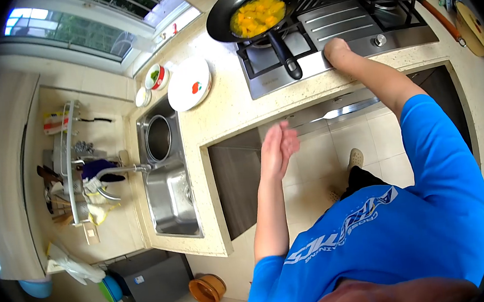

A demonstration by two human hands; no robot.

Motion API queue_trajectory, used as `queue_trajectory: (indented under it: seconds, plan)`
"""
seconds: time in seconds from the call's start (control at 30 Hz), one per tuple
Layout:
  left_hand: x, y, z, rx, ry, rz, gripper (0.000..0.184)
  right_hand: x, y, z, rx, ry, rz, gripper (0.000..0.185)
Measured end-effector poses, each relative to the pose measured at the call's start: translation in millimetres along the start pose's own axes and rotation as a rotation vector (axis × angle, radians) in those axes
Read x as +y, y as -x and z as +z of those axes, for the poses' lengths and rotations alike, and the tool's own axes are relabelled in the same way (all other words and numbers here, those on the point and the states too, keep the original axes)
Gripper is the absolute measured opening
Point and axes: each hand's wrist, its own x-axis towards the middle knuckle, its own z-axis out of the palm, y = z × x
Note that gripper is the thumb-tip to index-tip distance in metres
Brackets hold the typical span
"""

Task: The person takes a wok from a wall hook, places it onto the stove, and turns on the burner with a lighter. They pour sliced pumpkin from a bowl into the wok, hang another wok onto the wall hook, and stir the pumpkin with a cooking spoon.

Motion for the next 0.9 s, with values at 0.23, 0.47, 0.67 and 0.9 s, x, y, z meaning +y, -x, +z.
queue_trajectory:
  seconds: [0.23, 0.47, 0.67, 0.9]
  plan:
    - [50.3, -102.0, 90.6, -0.262, 0.285, -0.113, 0.048, -4.2, 13.5, -9.3, -0.011, -0.089, -0.006, 0.015]
    - [60.3, -110.2, 80.8, -0.091, 0.158, -0.085, 0.023, -4.7, 20.9, -15.7, -0.064, -0.076, -0.065, 0.014]
    - [61.9, -108.8, 68.8, -0.067, 0.141, -0.074, 0.024, -5.5, 15.6, -13.5, -0.110, -0.025, -0.109, 0.009]
    - [52.7, -110.0, 72.0, -0.159, 0.201, -0.110, 0.028, -3.9, 20.0, -15.9, -0.082, -0.003, -0.127, 0.009]
